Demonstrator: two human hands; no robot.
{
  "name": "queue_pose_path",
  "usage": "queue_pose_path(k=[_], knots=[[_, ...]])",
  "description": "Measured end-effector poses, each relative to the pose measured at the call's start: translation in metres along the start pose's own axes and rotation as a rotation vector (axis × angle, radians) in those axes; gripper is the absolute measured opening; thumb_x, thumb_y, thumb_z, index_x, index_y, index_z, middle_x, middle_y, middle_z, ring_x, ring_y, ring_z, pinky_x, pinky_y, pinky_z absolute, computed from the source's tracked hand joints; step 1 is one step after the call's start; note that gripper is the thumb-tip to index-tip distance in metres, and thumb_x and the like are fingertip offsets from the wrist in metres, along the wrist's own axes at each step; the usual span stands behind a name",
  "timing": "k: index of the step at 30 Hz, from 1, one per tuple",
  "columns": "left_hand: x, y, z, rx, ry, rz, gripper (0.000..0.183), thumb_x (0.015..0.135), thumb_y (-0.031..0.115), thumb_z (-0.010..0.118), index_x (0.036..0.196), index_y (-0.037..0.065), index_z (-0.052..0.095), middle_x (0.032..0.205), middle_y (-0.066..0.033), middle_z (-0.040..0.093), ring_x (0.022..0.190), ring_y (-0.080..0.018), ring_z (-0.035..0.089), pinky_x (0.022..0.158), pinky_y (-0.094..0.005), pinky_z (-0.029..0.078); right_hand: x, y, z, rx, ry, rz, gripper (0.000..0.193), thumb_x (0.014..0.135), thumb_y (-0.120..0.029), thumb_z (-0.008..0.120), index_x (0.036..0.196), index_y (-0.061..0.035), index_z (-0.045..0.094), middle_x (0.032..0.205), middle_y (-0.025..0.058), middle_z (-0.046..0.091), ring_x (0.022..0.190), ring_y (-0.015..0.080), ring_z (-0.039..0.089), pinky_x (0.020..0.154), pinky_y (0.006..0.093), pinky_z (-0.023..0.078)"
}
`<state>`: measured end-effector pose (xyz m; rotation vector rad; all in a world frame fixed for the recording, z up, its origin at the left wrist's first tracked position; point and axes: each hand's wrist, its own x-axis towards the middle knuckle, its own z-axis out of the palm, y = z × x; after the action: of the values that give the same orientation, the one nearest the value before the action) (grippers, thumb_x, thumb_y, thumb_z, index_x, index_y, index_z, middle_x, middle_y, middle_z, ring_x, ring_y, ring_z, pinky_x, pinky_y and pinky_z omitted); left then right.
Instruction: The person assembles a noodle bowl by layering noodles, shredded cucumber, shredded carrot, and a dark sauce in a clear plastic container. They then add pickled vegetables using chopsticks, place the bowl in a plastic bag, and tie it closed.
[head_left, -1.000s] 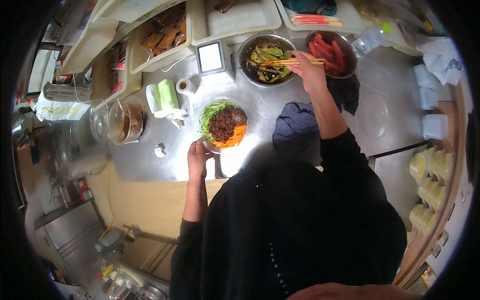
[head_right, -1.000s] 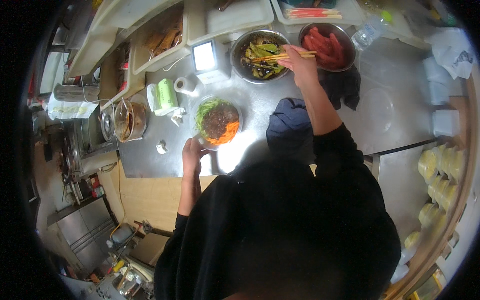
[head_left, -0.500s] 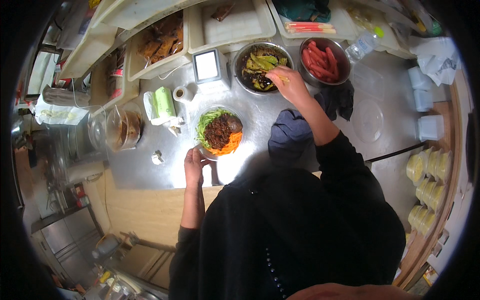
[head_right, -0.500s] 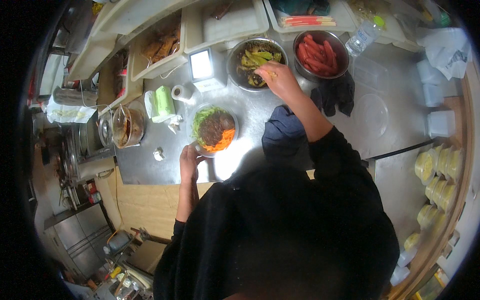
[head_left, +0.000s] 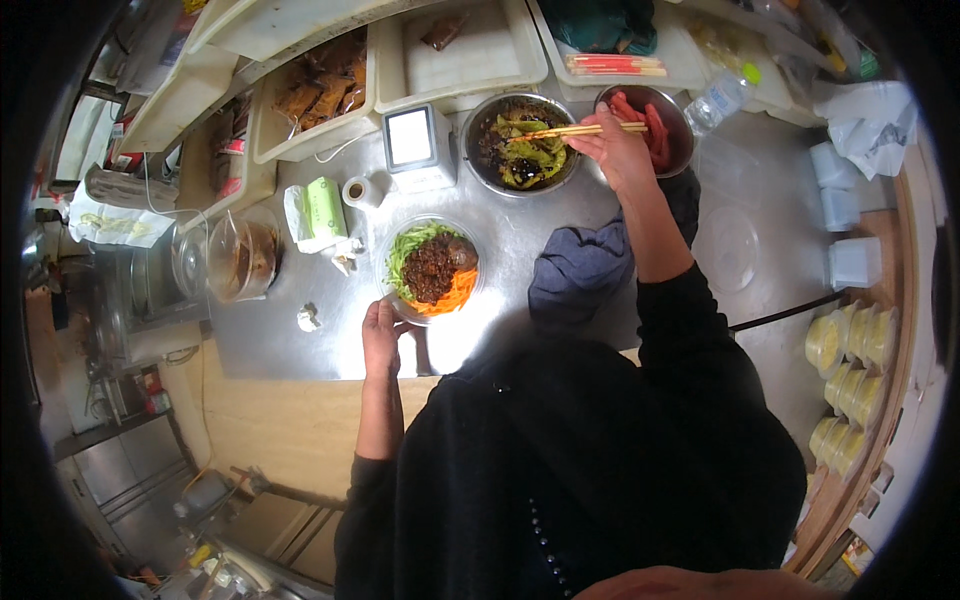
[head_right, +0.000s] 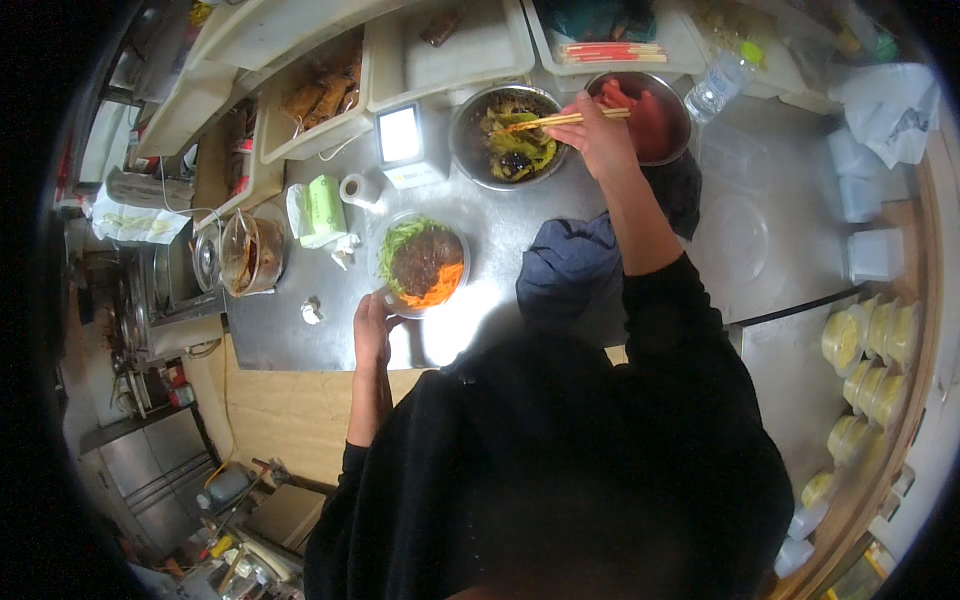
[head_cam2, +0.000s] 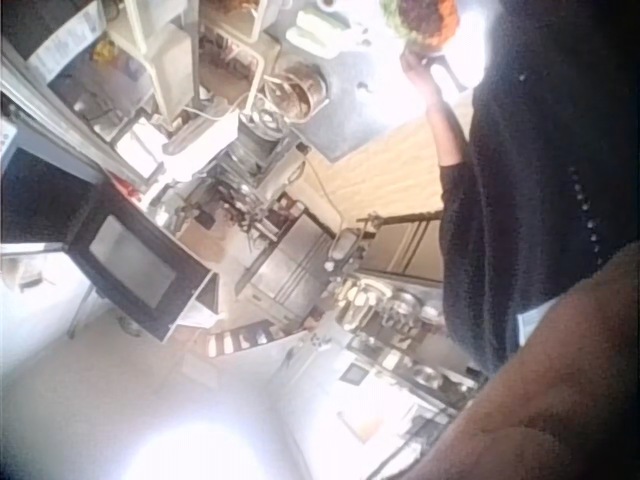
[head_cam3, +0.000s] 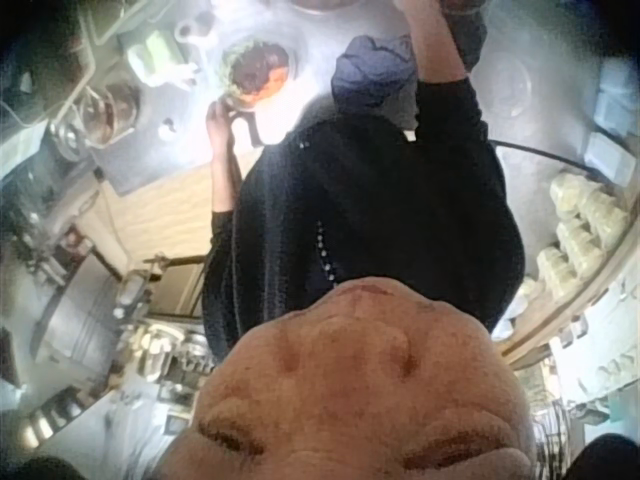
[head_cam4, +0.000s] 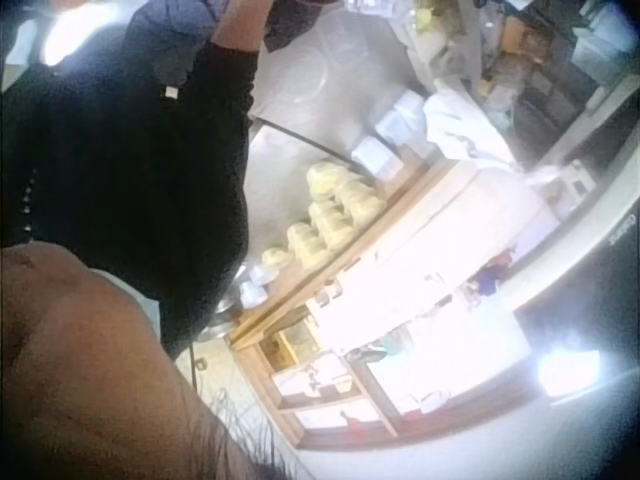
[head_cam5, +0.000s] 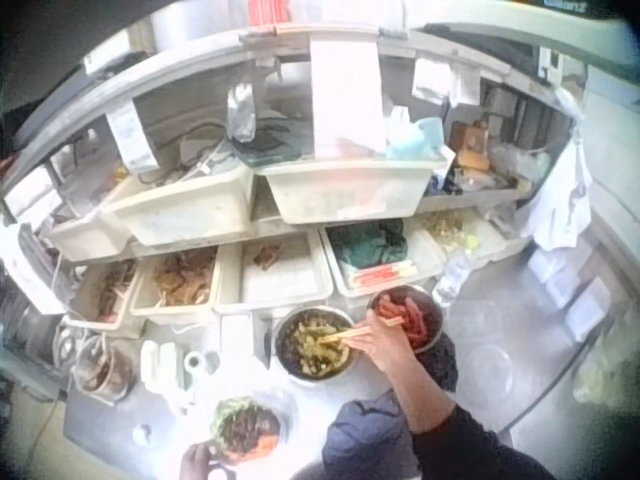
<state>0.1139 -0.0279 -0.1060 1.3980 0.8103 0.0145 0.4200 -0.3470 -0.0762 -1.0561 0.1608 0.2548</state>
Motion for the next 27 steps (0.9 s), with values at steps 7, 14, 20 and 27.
queue_pose_path(k=[7,14,20,27], knots=[[-0.001,0.0,0.005,-0.056,0.044,0.013,0.026,0.102,0.021,0.04,0.097,0.002,0.056,0.082,-0.005,0.06,0.071,-0.0132,0.059,0.064,-0.0283,0.053,0.001,0.01,0.007,0.256,0.013,0.069,0.032,0.098,-0.027,0.052,0.097,0.0055,0.05,0.101,0.0193,0.056,0.101,0.0394,0.061,0.092,0.0429,0.054],[0.002,-0.01,0.0,-0.092,0.033,0.032,0.026,0.102,0.022,0.042,0.097,0.002,0.057,0.081,-0.0039,0.059,0.07,-0.0118,0.057,0.064,-0.0277,0.053,-0.003,0.048,0.012,0.352,-0.118,0.051,0.033,0.099,-0.029,0.048,0.093,0.0031,0.052,0.102,0.0187,0.056,0.107,0.036,0.058,0.097,0.0466,0.051],[0.004,-0.01,-0.006,-0.053,-0.007,0.024,0.026,0.102,0.023,0.041,0.103,0.001,0.055,0.092,-0.0077,0.063,0.08,-0.0152,0.061,0.069,-0.0301,0.053,-0.03,0.023,-0.003,-0.15,0.027,-0.053,0.029,0.097,-0.025,0.052,0.094,0.0046,0.055,0.092,0.0157,0.061,0.083,0.0281,0.067,0.075,0.0336,0.059],[0.003,-0.008,0.001,-0.093,0.04,0.036,0.024,0.102,0.023,0.043,0.096,0.003,0.057,0.079,-0.0013,0.056,0.071,-0.0113,0.055,0.065,-0.0274,0.052,-0.037,-0.002,-0.002,-0.464,-0.002,-0.232,0.028,0.095,-0.02,0.055,0.096,0.007,0.064,0.086,0.0134,0.068,0.071,0.0178,0.067,0.064,0.0271,0.057]])
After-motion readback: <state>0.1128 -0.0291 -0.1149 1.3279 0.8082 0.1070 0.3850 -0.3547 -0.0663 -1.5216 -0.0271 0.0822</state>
